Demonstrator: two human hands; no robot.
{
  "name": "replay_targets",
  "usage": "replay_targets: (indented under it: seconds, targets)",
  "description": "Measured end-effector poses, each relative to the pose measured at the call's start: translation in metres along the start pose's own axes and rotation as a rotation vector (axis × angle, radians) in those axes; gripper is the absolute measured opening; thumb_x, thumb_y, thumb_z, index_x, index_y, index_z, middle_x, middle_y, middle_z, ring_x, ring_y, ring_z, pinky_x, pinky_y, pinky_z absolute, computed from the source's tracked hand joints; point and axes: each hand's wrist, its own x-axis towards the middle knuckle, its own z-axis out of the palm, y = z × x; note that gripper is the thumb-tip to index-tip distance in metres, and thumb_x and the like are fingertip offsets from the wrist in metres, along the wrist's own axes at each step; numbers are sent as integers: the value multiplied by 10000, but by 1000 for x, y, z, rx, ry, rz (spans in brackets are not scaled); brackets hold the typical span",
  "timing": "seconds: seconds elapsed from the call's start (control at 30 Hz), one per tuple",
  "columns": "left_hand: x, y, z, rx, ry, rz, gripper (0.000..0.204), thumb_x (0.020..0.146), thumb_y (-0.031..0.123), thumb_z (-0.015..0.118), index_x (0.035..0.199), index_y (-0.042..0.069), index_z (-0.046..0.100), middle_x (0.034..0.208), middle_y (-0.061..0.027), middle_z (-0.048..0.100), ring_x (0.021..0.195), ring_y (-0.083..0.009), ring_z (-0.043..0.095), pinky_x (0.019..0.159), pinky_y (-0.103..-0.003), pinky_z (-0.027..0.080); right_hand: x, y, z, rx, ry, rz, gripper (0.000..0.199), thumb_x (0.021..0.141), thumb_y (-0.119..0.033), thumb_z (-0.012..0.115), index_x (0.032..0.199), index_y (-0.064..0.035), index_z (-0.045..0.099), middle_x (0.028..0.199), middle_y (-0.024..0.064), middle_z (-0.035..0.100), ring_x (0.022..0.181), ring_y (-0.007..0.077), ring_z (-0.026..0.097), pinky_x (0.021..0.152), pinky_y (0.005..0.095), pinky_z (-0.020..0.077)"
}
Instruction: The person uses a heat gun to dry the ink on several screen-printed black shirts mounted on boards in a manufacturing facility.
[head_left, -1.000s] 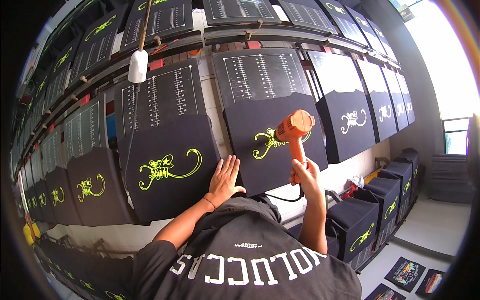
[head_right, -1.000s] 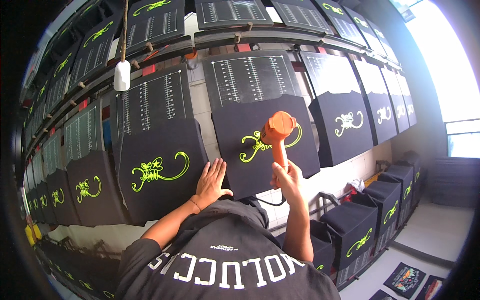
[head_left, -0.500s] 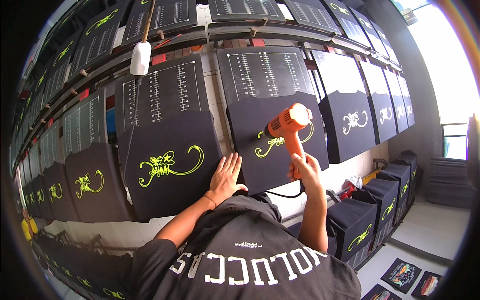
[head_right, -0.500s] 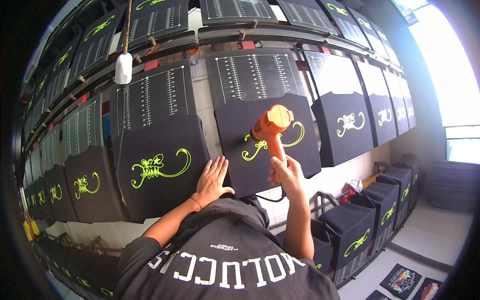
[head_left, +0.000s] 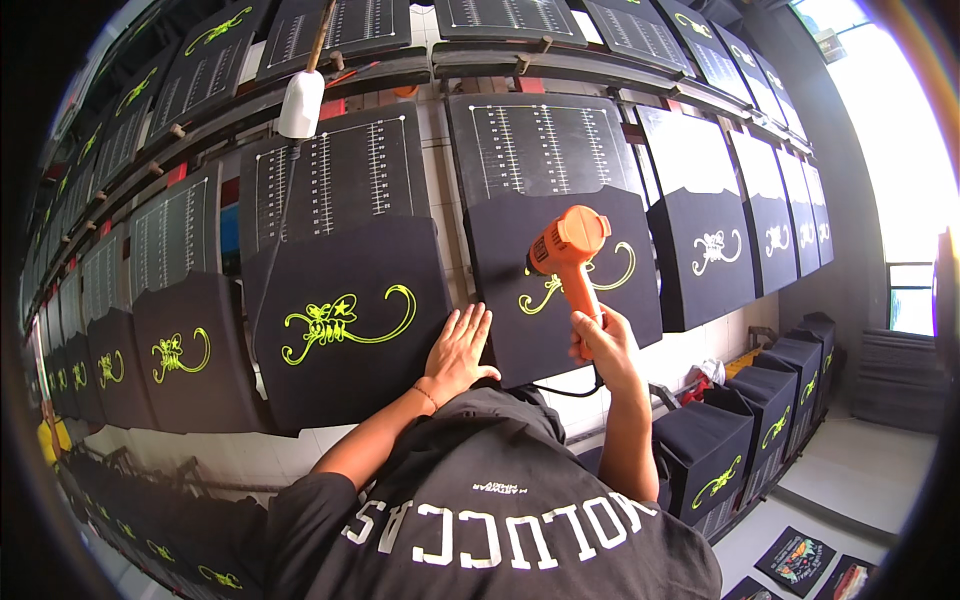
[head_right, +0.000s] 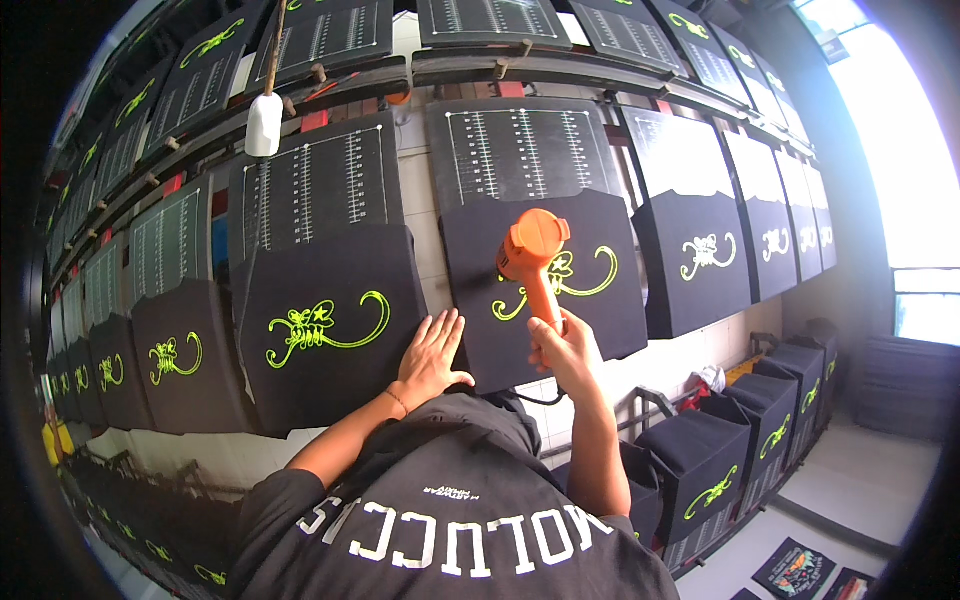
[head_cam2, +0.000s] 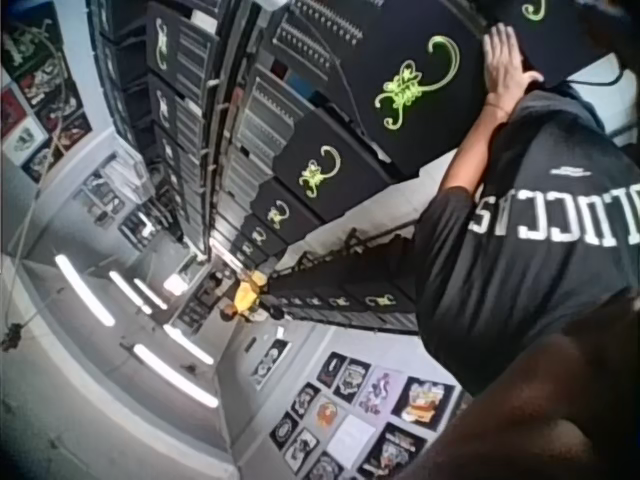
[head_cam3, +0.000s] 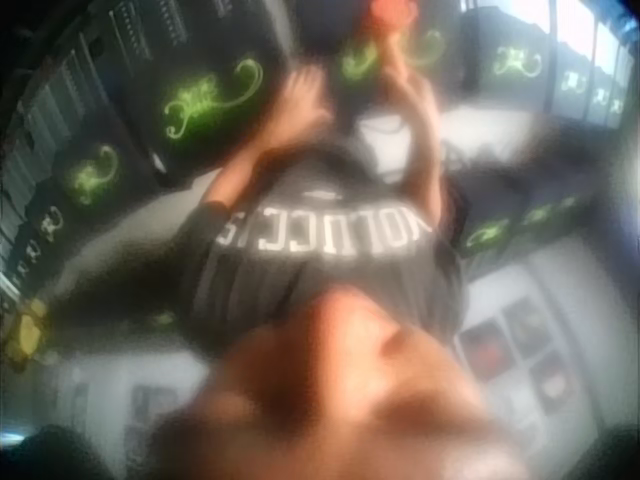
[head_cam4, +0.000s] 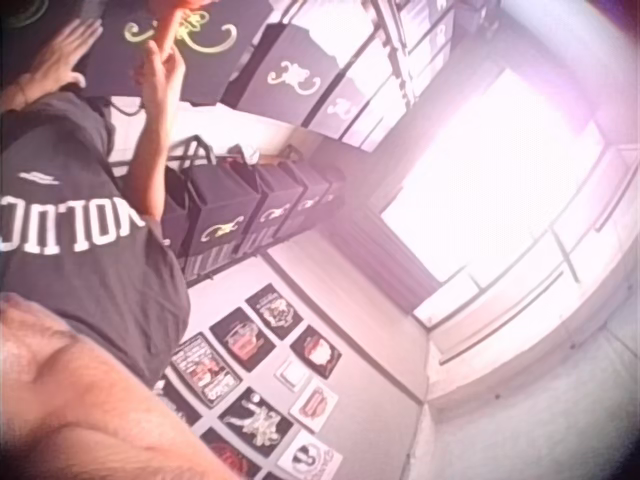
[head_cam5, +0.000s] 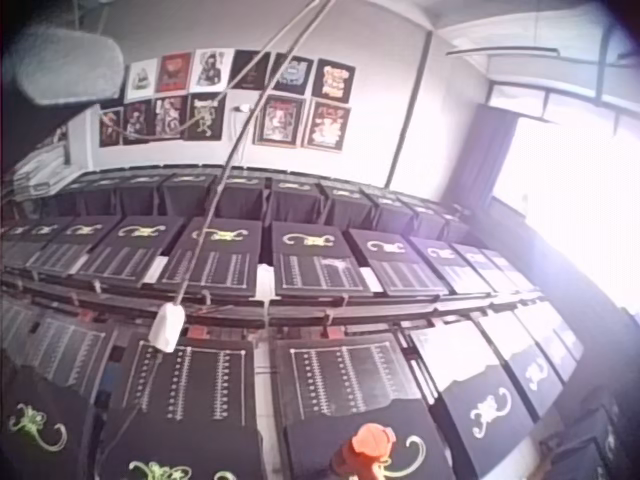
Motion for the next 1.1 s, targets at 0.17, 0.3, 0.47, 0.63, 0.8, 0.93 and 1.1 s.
replay_targets:
  seconds: [0.17,0.3,0.47,0.63,0.8,0.93,1.1]
  targets:
    - [0,0,-1,0,-13,0,1145,720,676,678,1502,-62,282,1571,-220,309,1477,-333,268,1232,-461,167,-6,1,2,-10,5,17,239,949,-253,674,945,-33,581,720,14,574,542,85,569,465,227,457]
    - [1,0,-1,-7,-6,0,1144,720,670,684,1501,-63,280,1572,-220,307,1474,-335,272,1232,-460,166,-8,3,0,2,-17,1,242,952,-246,673,940,-23,581,708,16,569,530,87,562,455,230,448]
    - [0,0,-2,-17,-6,-1,1145,720,664,689,1503,-62,275,1573,-220,305,1472,-336,276,1233,-461,165,-11,1,4,-18,-6,-14,248,954,-257,667,910,-31,576,698,19,570,524,93,561,450,233,446]
    - [0,0,-2,-12,-5,0,1150,716,663,692,1505,-61,271,1575,-219,302,1470,-336,281,1234,-462,164,-7,3,4,-22,-16,-23,254,955,-270,659,893,-42,568,698,21,571,529,95,567,456,236,450]
    - [1,0,-1,-5,-11,-2,1151,717,664,693,1506,-59,270,1575,-219,301,1468,-335,285,1235,-461,165,1,4,1,-32,9,-46,256,963,-283,643,897,-47,568,705,22,571,538,96,572,473,233,464]
    - [0,0,0,-8,5,0,1155,710,663,699,1508,-55,273,1574,-216,305,1465,-334,293,1233,-459,169,2,4,-9,-17,62,-26,256,965,-286,638,916,-42,577,724,20,574,557,98,582,474,234,470]
    - [1,0,0,-3,20,-1,1157,699,662,707,1506,-50,283,1568,-211,318,1457,-327,310,1228,-454,186,0,8,-25,5,116,-3,274,941,-289,672,963,-26,600,736,20,586,571,96,599,482,233,489]
